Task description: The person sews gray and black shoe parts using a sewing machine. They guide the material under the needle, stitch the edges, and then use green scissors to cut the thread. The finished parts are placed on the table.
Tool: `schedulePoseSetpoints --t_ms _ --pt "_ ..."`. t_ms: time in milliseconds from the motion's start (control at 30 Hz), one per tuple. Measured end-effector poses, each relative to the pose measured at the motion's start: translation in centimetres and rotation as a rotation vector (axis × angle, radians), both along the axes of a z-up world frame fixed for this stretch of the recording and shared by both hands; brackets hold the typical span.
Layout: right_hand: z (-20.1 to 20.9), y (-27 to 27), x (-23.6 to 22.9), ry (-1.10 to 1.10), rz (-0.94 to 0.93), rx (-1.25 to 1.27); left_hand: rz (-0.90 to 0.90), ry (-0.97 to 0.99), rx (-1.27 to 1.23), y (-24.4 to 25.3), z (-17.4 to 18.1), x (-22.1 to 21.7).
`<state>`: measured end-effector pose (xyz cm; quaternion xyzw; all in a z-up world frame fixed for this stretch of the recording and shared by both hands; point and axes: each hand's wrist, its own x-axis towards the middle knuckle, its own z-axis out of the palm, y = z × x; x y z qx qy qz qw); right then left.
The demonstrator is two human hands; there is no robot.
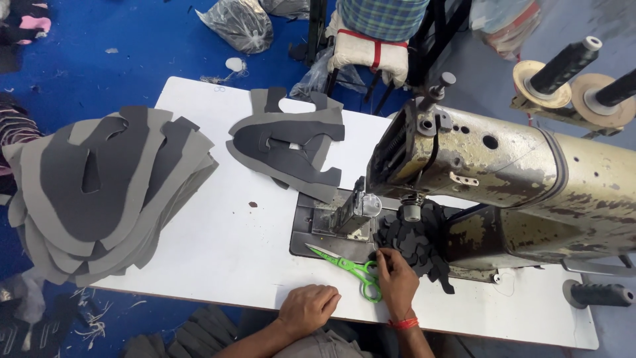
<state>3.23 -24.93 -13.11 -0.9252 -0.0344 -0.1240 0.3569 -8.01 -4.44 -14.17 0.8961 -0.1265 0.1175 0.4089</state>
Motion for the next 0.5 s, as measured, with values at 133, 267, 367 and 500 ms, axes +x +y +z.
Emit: schedulePoseSetpoints --t_ms 133,267,367,500 --pt "-0.1 -0.1 0.0 -0.016 0.013 0.013 0.009 0.012 -0.008 -0.1 -0.2 -0.1" --pt "-0.1 -0.1 -0.1 0.002 0.006 -0.004 0.007 0.071 -0.025 0.0 -0.6 -0.1" --pt "-0.1 -0.1 0.0 -0.014 0.009 0.005 0.0 0.108 -0.024 0.1 -1.5 -0.1" --pt "0.1 -0.1 -0.1 -0.023 0.014 0.002 0.013 0.02 -0.029 0.1 -2.5 -0.3"
